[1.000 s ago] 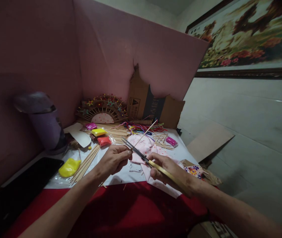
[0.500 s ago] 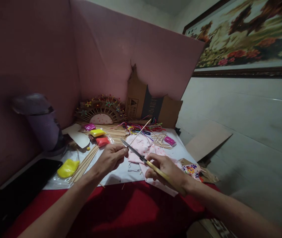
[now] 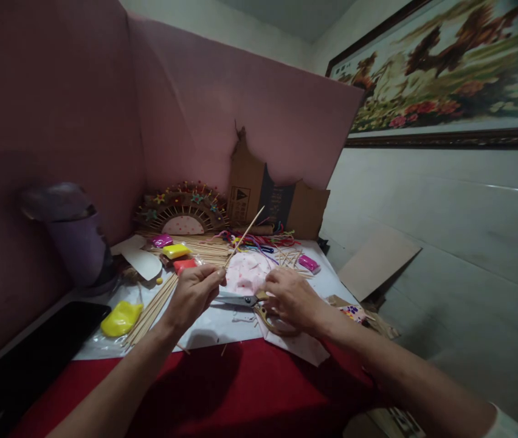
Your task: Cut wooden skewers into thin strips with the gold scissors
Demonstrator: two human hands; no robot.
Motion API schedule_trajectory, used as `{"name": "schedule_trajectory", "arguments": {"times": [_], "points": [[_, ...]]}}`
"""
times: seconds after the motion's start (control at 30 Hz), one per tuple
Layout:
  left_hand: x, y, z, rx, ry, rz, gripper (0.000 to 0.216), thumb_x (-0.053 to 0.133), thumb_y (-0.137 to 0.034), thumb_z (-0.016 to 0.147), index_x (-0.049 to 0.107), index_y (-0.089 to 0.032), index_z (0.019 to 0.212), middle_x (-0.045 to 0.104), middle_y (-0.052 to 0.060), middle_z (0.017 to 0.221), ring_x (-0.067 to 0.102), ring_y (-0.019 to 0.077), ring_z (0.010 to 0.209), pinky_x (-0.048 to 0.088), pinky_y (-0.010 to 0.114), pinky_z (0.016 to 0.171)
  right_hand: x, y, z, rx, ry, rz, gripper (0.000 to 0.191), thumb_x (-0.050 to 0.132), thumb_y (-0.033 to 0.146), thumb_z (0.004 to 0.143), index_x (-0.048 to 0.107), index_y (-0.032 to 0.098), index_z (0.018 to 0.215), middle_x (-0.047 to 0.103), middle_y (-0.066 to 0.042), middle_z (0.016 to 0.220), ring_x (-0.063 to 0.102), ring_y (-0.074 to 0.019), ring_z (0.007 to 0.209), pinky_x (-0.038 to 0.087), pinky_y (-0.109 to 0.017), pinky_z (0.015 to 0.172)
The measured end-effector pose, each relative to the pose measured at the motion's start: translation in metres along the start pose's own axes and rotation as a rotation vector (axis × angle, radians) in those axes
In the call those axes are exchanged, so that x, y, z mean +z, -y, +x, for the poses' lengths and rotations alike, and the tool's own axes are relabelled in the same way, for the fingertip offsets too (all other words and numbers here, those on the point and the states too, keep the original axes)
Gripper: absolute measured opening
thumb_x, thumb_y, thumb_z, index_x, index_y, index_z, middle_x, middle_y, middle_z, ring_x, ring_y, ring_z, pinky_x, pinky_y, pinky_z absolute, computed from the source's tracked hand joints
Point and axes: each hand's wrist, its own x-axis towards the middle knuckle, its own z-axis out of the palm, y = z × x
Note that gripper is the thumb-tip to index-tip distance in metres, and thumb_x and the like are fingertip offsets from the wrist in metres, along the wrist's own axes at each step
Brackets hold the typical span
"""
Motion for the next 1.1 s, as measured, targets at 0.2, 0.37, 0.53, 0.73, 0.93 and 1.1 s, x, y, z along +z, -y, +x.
{"name": "schedule_trajectory", "arguments": {"times": [0.2,0.37,0.53,0.73,0.93,1.1], "points": [[0.003,0.001,-0.008,0.365,-0.015,0.49,0.032,0.046,-0.032,0.082,0.049,-0.016,0.055,0.036,-0.004,0.049,0.031,0.0075,0.048,0.024,0.022,0.049,-0.042,0.027,0.02,-0.185,-0.485,-0.181,0.023,0.046,0.021,0.088,0.06,0.02,0.107,0.057,-0.008,0.116,0.04,-0.0242,0.114,0.029,-0.04,0.093],[0.004,0.003,-0.009,0.45,-0.016,0.75,0.033,0.041,-0.031,0.084,0.045,-0.017,0.055,0.039,-0.004,0.049,0.034,0.0086,0.046,0.023,0.024,0.053,-0.042,0.025,0.035,-0.252,-0.337,-0.213,0.02,0.045,0.024,0.089,0.064,0.019,0.087,0.062,-0.005,0.084,0.049,-0.0182,0.088,0.029,-0.037,0.086],[0.004,0.006,-0.009,0.488,-0.052,0.879,0.034,0.039,-0.032,0.085,0.041,-0.018,0.054,0.038,-0.004,0.047,0.031,0.0087,0.044,0.02,0.025,0.052,-0.041,0.021,0.039,-0.262,-0.263,-0.271,0.023,0.045,0.028,0.089,0.063,0.02,0.077,0.059,-0.004,0.079,0.043,-0.0154,0.073,0.026,-0.031,0.067],[0.006,0.004,-0.009,0.468,-0.079,0.953,0.035,0.039,-0.032,0.086,0.042,-0.018,0.053,0.041,-0.003,0.045,0.034,0.009,0.043,0.018,0.026,0.052,-0.041,0.023,0.043,-0.256,-0.214,-0.281,0.026,0.046,0.032,0.089,0.064,0.022,0.073,0.059,-0.002,0.075,0.042,-0.0152,0.069,0.023,-0.03,0.062],[0.005,0.007,-0.009,0.434,-0.103,1.001,0.036,0.04,-0.032,0.085,0.044,-0.018,0.053,0.044,-0.001,0.045,0.038,0.0103,0.043,0.019,0.026,0.052,-0.043,0.033,0.046,-0.156,-0.1,-0.308,0.025,0.049,0.028,0.086,0.064,0.017,0.068,0.06,-0.005,0.073,0.044,-0.0152,0.064,0.025,-0.029,0.058],[0.008,0.008,-0.009,0.36,-0.104,1.04,0.034,0.039,-0.032,0.085,0.048,-0.018,0.055,0.05,0.002,0.048,0.043,0.0125,0.048,0.02,0.027,0.052,-0.036,0.046,0.045,-0.144,-0.079,-0.315,0.021,0.051,0.019,0.084,0.064,0.014,0.068,0.061,-0.009,0.072,0.049,-0.0178,0.068,0.029,-0.03,0.058]]}}
